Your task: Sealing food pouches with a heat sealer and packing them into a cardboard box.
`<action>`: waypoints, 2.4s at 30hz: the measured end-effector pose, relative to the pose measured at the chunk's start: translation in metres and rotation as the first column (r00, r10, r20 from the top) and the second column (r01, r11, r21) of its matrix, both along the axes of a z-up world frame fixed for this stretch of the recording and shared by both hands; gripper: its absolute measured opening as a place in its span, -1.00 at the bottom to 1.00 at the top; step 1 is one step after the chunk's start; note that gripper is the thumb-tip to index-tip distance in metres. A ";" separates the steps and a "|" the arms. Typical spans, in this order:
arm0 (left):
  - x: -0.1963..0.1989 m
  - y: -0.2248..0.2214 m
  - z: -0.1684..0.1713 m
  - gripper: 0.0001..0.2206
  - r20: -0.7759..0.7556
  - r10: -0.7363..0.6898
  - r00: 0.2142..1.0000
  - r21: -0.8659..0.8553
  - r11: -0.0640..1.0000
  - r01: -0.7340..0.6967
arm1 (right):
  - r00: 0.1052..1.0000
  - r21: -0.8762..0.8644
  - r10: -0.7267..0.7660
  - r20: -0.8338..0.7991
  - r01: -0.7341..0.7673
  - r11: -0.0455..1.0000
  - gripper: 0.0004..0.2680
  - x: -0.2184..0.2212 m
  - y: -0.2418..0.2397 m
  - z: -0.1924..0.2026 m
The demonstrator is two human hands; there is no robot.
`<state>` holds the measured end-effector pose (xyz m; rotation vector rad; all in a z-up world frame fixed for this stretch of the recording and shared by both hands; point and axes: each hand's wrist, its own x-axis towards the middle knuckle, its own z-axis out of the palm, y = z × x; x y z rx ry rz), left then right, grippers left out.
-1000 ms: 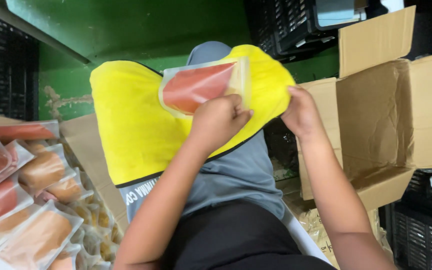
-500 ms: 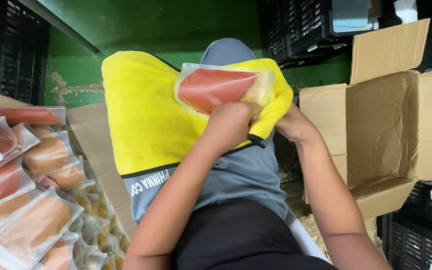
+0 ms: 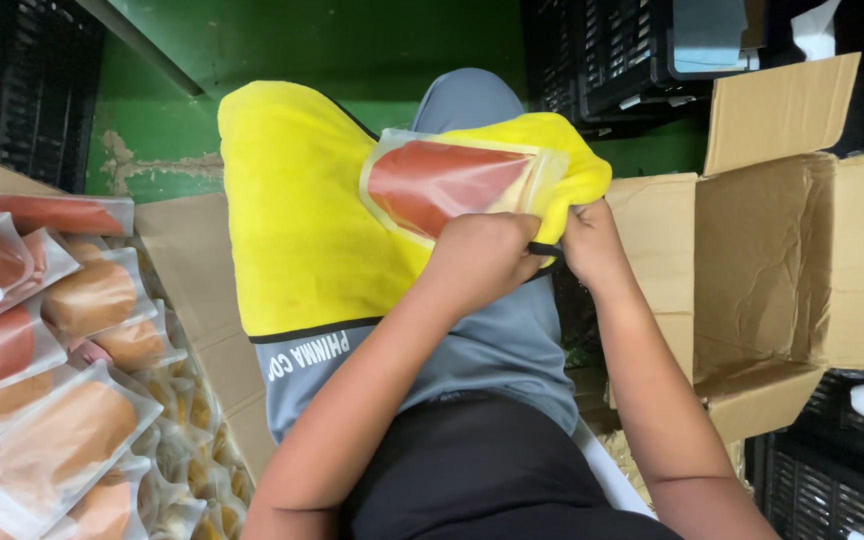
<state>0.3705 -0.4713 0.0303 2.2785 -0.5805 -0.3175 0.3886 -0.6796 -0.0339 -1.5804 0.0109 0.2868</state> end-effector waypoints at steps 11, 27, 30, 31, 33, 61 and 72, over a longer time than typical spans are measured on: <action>-0.018 -0.021 -0.030 -0.89 0.557 0.024 0.830 0.223 0.959 -0.177 | 0.999 -0.058 0.007 0.034 -0.005 0.998 -0.65 0.005 0.003 0.011; 0.069 0.030 0.002 -0.82 0.202 0.071 0.977 -0.217 0.976 -0.026 | 0.997 -0.125 -0.034 0.067 0.042 0.991 -0.69 0.003 0.012 0.010; 0.066 0.030 0.006 -0.73 0.054 0.014 0.998 -0.148 0.989 -0.006 | 0.997 -0.138 -0.054 0.057 0.062 0.989 -0.70 0.002 0.013 0.007; 0.067 0.030 0.006 -0.66 0.000 -0.009 1.000 -0.078 0.997 0.009 | 0.996 -0.146 -0.062 0.056 0.070 0.987 -0.70 0.002 0.013 0.007; 0.066 0.030 0.010 -0.66 0.000 -0.028 1.000 -0.069 0.997 0.028 | 0.996 -0.152 -0.068 0.064 0.077 0.985 -0.71 0.001 0.012 0.008; 0.051 0.020 -0.032 -0.67 -0.010 0.024 1.000 -0.108 0.994 -0.025 | 0.978 -0.217 -0.109 0.178 0.147 0.965 -0.75 0.006 0.029 0.016; 0.058 0.028 -0.029 -0.65 -0.010 0.070 0.997 -0.158 0.985 -0.071 | 0.870 -0.183 -0.451 0.201 0.485 0.855 -0.85 0.012 0.037 -0.057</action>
